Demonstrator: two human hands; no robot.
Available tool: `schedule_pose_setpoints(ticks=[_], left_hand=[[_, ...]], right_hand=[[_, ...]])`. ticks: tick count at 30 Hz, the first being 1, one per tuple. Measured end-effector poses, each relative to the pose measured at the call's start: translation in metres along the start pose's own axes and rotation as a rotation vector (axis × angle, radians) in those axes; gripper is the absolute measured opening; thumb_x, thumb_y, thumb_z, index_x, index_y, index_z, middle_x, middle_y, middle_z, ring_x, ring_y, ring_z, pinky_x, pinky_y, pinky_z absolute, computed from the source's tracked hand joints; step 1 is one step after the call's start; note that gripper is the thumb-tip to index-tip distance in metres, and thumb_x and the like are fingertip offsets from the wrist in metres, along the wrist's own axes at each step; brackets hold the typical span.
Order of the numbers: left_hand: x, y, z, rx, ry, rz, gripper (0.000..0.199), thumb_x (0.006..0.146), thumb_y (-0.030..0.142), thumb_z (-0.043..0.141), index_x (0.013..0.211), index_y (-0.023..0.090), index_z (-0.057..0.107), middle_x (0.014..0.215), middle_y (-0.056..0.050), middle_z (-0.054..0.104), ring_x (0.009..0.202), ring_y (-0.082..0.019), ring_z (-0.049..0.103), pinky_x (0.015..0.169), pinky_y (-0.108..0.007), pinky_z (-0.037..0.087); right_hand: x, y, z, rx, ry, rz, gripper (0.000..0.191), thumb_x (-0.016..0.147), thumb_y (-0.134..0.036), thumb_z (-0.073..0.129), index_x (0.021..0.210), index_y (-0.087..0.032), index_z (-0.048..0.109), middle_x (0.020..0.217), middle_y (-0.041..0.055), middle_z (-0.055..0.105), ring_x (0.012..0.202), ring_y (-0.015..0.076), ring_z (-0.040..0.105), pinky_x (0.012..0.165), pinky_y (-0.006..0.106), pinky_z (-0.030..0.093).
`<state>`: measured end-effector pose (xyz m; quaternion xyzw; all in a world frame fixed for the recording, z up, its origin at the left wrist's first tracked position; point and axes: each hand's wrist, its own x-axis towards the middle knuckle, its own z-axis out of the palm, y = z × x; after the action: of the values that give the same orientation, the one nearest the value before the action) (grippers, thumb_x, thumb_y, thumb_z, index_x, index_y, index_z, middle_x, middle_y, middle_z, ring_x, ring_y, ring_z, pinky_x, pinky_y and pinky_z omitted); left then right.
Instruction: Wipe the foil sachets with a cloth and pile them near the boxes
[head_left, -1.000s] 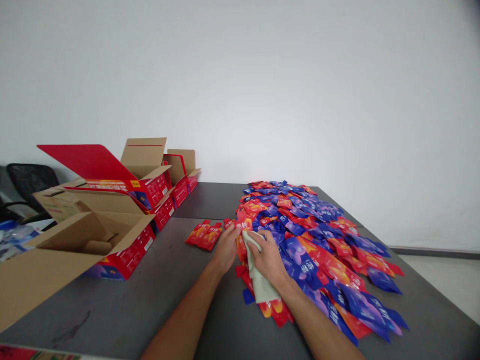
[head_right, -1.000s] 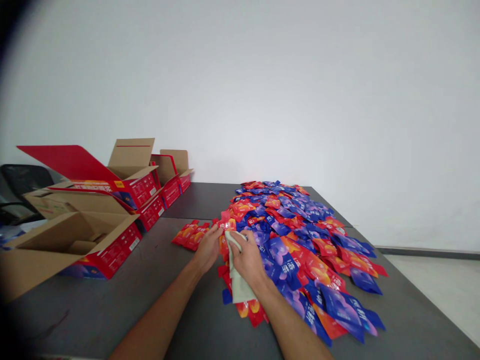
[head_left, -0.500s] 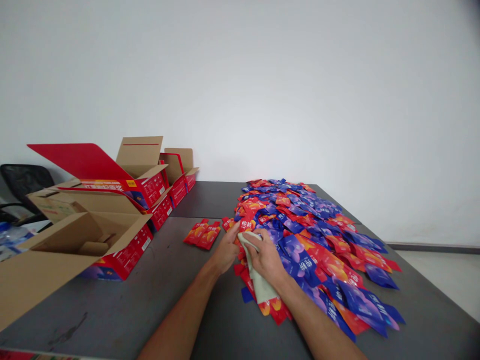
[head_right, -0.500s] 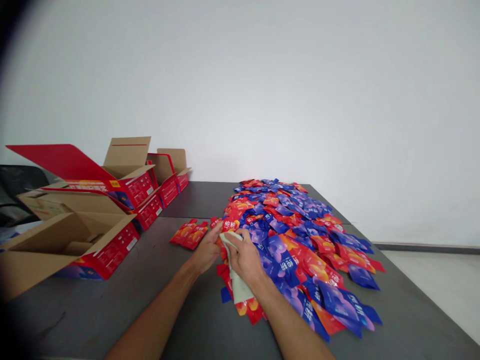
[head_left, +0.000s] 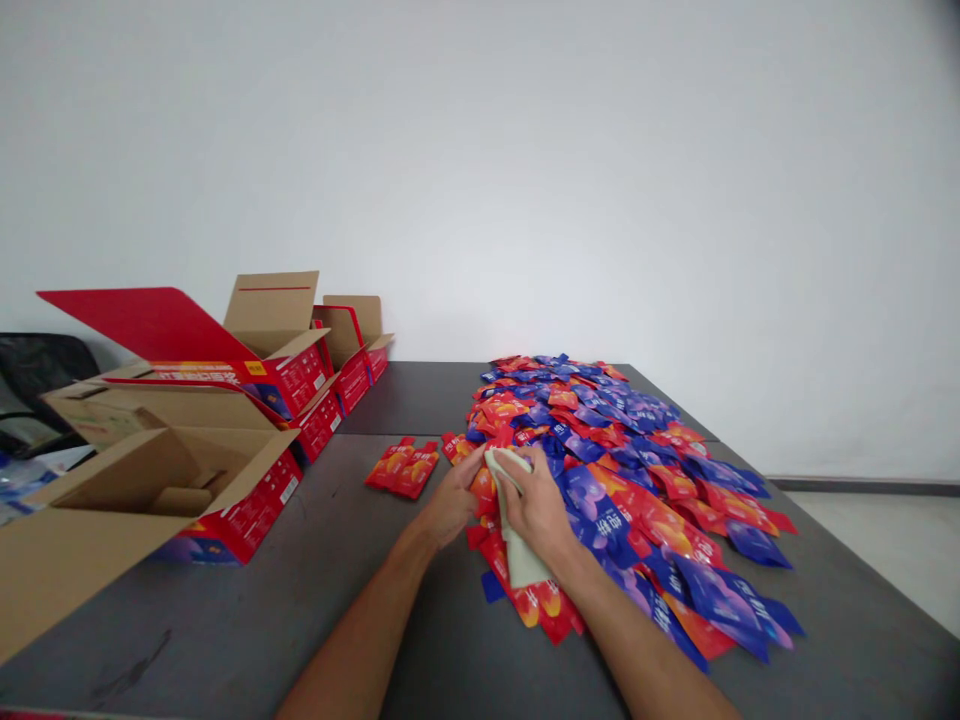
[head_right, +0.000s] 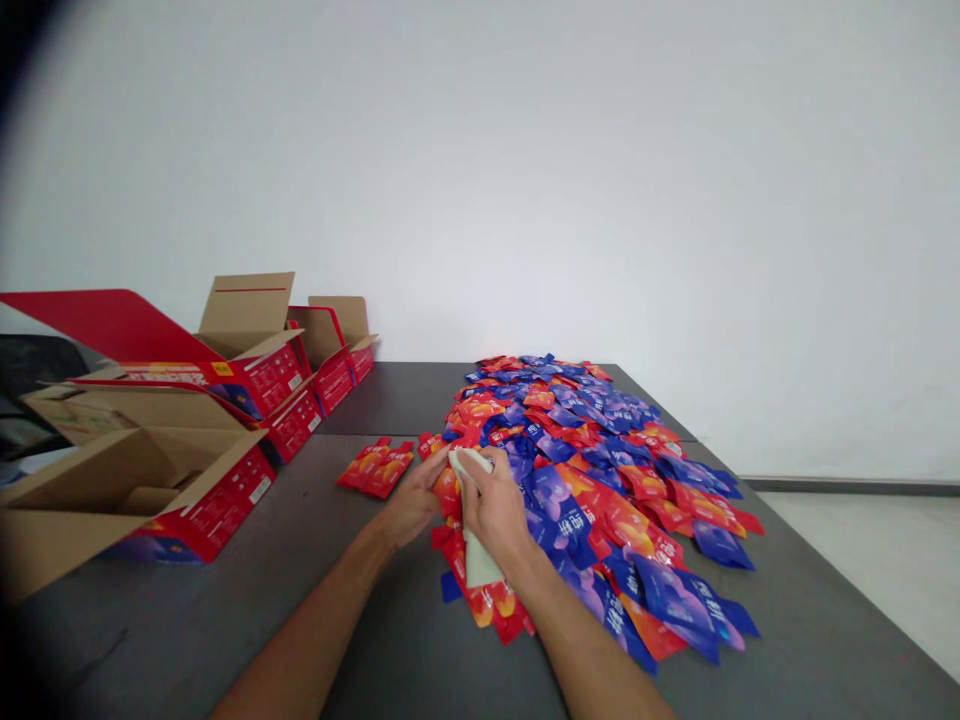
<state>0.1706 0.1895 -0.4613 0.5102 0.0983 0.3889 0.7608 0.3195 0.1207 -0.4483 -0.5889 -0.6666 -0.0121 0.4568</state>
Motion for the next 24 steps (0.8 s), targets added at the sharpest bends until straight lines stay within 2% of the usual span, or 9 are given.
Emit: schedule_pose_setpoints(ticks=[4, 8, 10, 12, 14, 16, 21, 24], left_hand=[[0.001, 0.002, -0.002, -0.003, 0.091, 0.051, 0.097, 0.053, -0.007, 0.055, 0.144, 0.026, 0.048, 0.143, -0.008, 0.057, 0.121, -0.024, 0.058, 0.092, -0.028, 0.051], [0.002, 0.004, 0.0, -0.048, 0.132, 0.032, 0.089, 0.052, -0.008, 0.056, 0.135, 0.023, 0.055, 0.129, -0.007, 0.067, 0.104, -0.02, 0.066, 0.082, -0.024, 0.051], [0.004, 0.005, 0.0, -0.099, 0.175, 0.011, 0.08, 0.054, -0.007, 0.06, 0.129, 0.021, 0.058, 0.115, -0.006, 0.072, 0.091, -0.017, 0.068, 0.075, -0.023, 0.052], [0.005, 0.006, 0.0, -0.156, 0.264, 0.003, 0.064, 0.062, 0.0, 0.067, 0.123, 0.019, 0.06, 0.104, -0.005, 0.073, 0.082, -0.015, 0.069, 0.072, -0.023, 0.052], [0.007, 0.006, -0.001, -0.199, 0.356, 0.015, 0.049, 0.069, 0.009, 0.072, 0.116, 0.018, 0.061, 0.1, -0.005, 0.073, 0.079, -0.014, 0.069, 0.075, -0.026, 0.054], [0.008, 0.007, -0.003, -0.207, 0.398, 0.036, 0.046, 0.071, 0.015, 0.076, 0.114, 0.018, 0.061, 0.099, -0.005, 0.073, 0.08, -0.014, 0.069, 0.077, -0.027, 0.054], [0.008, 0.007, -0.009, -0.113, 0.491, 0.126, 0.051, 0.066, 0.02, 0.083, 0.112, 0.021, 0.06, 0.102, -0.003, 0.071, 0.08, -0.013, 0.067, 0.075, -0.026, 0.053], [0.01, 0.004, -0.014, -0.027, 0.533, 0.167, 0.045, 0.065, 0.021, 0.085, 0.104, 0.021, 0.062, 0.095, -0.001, 0.07, 0.079, -0.012, 0.065, 0.075, -0.024, 0.051]], right_hand=[[-0.007, -0.018, 0.0, 0.019, -0.174, -0.071, 0.033, 0.097, -0.022, 0.048, 0.123, -0.031, 0.067, 0.12, 0.0079, 0.056, 0.09, 0.0166, 0.064, 0.081, 0.027, 0.056], [-0.008, -0.023, -0.001, 0.048, -0.21, -0.082, 0.033, 0.097, -0.02, 0.049, 0.121, -0.032, 0.068, 0.115, 0.0064, 0.058, 0.089, 0.0157, 0.063, 0.08, 0.026, 0.056], [-0.006, -0.019, 0.0, 0.062, -0.168, -0.065, 0.035, 0.097, -0.02, 0.049, 0.124, -0.032, 0.066, 0.117, 0.0072, 0.056, 0.094, 0.0171, 0.063, 0.084, 0.028, 0.056], [-0.003, -0.013, 0.001, 0.069, -0.074, -0.027, 0.036, 0.097, -0.021, 0.049, 0.128, -0.03, 0.064, 0.121, 0.009, 0.055, 0.102, 0.0195, 0.062, 0.09, 0.032, 0.055], [0.0, -0.007, 0.002, 0.077, 0.024, 0.02, 0.036, 0.097, -0.023, 0.049, 0.13, -0.027, 0.063, 0.122, 0.0107, 0.054, 0.109, 0.0216, 0.06, 0.096, 0.036, 0.053], [0.002, -0.003, 0.003, 0.099, 0.075, 0.046, 0.035, 0.098, -0.025, 0.049, 0.13, -0.026, 0.064, 0.122, 0.011, 0.055, 0.112, 0.0224, 0.058, 0.1, 0.039, 0.051], [0.0, -0.006, 0.006, 0.218, 0.077, 0.028, 0.034, 0.098, -0.028, 0.052, 0.131, -0.027, 0.063, 0.12, 0.0092, 0.055, 0.114, 0.0213, 0.056, 0.103, 0.039, 0.049], [-0.003, -0.012, 0.007, 0.263, 0.037, -0.024, 0.035, 0.097, -0.028, 0.054, 0.132, -0.028, 0.062, 0.123, 0.009, 0.054, 0.116, 0.021, 0.056, 0.102, 0.037, 0.049]])
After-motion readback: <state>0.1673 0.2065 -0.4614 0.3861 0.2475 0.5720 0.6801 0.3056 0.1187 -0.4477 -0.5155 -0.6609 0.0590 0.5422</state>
